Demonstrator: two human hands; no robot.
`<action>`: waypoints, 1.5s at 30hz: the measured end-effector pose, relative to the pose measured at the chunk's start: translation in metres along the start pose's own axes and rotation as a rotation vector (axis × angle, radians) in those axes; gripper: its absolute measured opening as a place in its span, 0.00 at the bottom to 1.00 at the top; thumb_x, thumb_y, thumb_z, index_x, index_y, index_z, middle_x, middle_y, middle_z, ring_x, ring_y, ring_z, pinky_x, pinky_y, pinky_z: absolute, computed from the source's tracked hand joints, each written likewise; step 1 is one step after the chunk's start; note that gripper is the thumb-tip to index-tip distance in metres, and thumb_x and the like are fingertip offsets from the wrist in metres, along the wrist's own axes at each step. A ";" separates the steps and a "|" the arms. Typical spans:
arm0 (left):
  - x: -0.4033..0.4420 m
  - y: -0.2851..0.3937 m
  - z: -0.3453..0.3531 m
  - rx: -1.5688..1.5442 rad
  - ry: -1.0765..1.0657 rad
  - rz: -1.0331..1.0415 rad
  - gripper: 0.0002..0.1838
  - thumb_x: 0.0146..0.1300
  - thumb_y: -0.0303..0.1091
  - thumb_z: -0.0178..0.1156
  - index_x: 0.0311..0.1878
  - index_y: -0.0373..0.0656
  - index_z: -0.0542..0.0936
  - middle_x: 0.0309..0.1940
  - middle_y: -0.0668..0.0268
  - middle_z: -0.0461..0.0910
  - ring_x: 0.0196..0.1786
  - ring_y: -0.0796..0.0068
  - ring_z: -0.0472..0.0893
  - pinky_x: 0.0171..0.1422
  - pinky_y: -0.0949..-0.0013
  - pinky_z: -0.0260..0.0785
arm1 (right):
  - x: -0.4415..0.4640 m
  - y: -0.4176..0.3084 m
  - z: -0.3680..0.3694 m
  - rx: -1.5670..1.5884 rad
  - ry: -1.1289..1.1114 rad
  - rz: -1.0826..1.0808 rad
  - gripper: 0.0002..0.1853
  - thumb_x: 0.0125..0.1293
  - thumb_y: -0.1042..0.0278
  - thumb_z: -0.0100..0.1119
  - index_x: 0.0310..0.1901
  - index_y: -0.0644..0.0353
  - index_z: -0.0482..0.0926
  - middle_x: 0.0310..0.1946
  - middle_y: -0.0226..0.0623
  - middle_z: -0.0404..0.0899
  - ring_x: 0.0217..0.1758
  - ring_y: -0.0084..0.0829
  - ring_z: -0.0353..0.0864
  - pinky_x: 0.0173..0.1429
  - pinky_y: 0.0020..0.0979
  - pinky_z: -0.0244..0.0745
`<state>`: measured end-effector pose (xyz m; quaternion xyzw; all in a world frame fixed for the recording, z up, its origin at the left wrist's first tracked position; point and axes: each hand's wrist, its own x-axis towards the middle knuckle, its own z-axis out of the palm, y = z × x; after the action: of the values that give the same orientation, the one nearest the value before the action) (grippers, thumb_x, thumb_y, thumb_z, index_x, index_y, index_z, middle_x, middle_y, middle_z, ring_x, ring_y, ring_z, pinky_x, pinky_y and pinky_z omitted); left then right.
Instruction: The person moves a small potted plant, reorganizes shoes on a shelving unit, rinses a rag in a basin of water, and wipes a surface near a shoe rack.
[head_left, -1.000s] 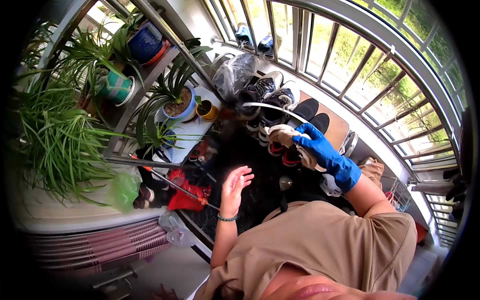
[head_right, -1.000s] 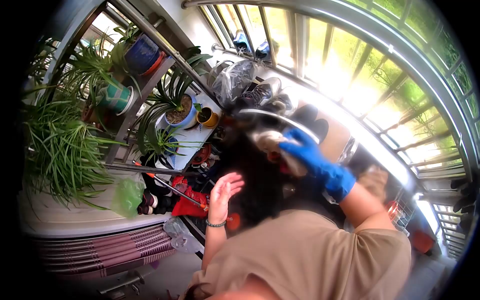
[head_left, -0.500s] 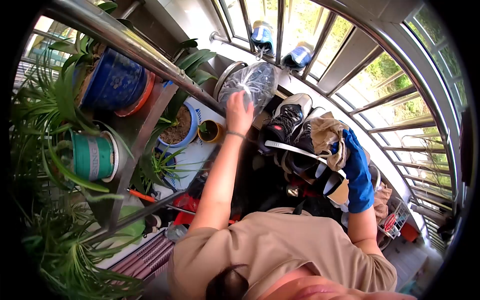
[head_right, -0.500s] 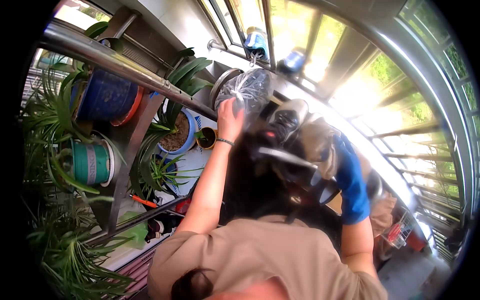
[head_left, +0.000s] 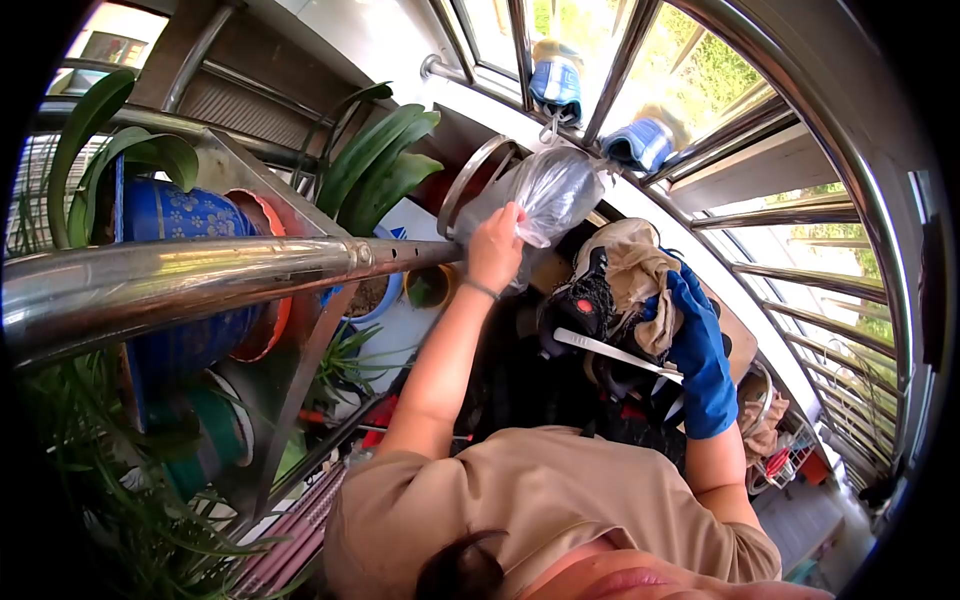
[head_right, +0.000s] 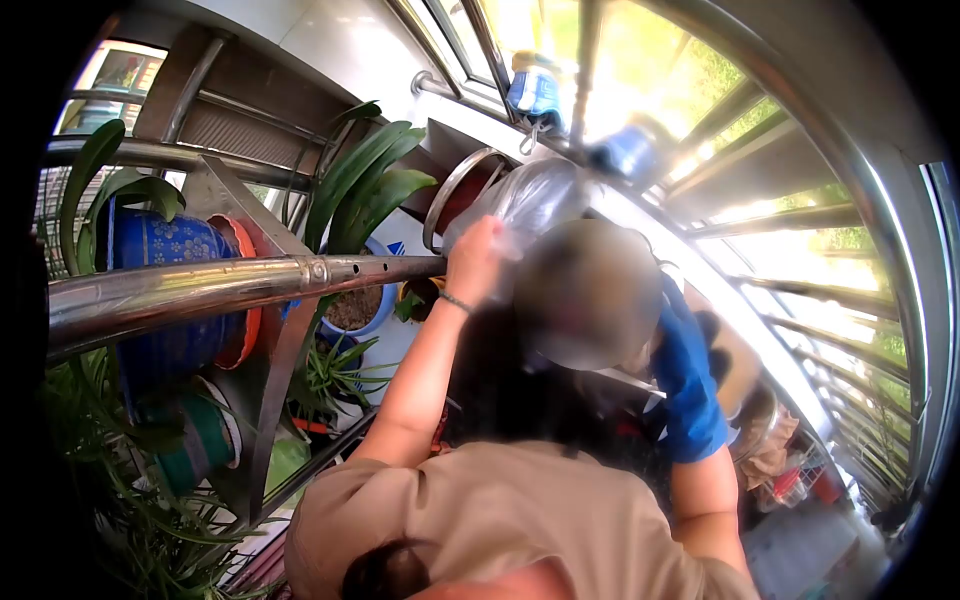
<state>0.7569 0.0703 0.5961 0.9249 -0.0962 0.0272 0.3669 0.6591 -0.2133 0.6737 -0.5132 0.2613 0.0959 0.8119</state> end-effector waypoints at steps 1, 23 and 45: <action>-0.007 0.003 -0.010 -0.037 -0.020 0.043 0.16 0.47 0.17 0.60 0.40 0.43 0.71 0.36 0.56 0.78 0.42 0.49 0.77 0.44 0.54 0.68 | 0.006 -0.006 0.009 -0.003 0.002 -0.001 0.21 0.72 0.63 0.52 0.63 0.59 0.69 0.43 0.33 0.78 0.40 0.26 0.81 0.44 0.26 0.80; -0.057 0.058 -0.038 -0.159 -0.058 0.276 0.08 0.51 0.19 0.57 0.34 0.42 0.74 0.25 0.62 0.69 0.26 0.59 0.71 0.32 0.62 0.62 | 0.309 0.095 0.166 -0.344 -0.385 -0.092 0.12 0.70 0.60 0.54 0.51 0.55 0.74 0.36 0.33 0.76 0.38 0.27 0.73 0.42 0.27 0.68; -0.075 0.000 -0.024 -0.389 -0.275 -0.056 0.17 0.44 0.16 0.58 0.41 0.37 0.74 0.32 0.53 0.74 0.36 0.46 0.75 0.39 0.56 0.68 | 0.431 0.125 0.208 -0.939 0.174 -0.273 0.17 0.71 0.57 0.45 0.53 0.60 0.73 0.42 0.47 0.77 0.45 0.43 0.76 0.50 0.39 0.71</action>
<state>0.6840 0.0982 0.6045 0.8341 -0.1231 -0.1283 0.5222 1.0381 -0.0212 0.4203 -0.8590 0.1870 0.0529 0.4737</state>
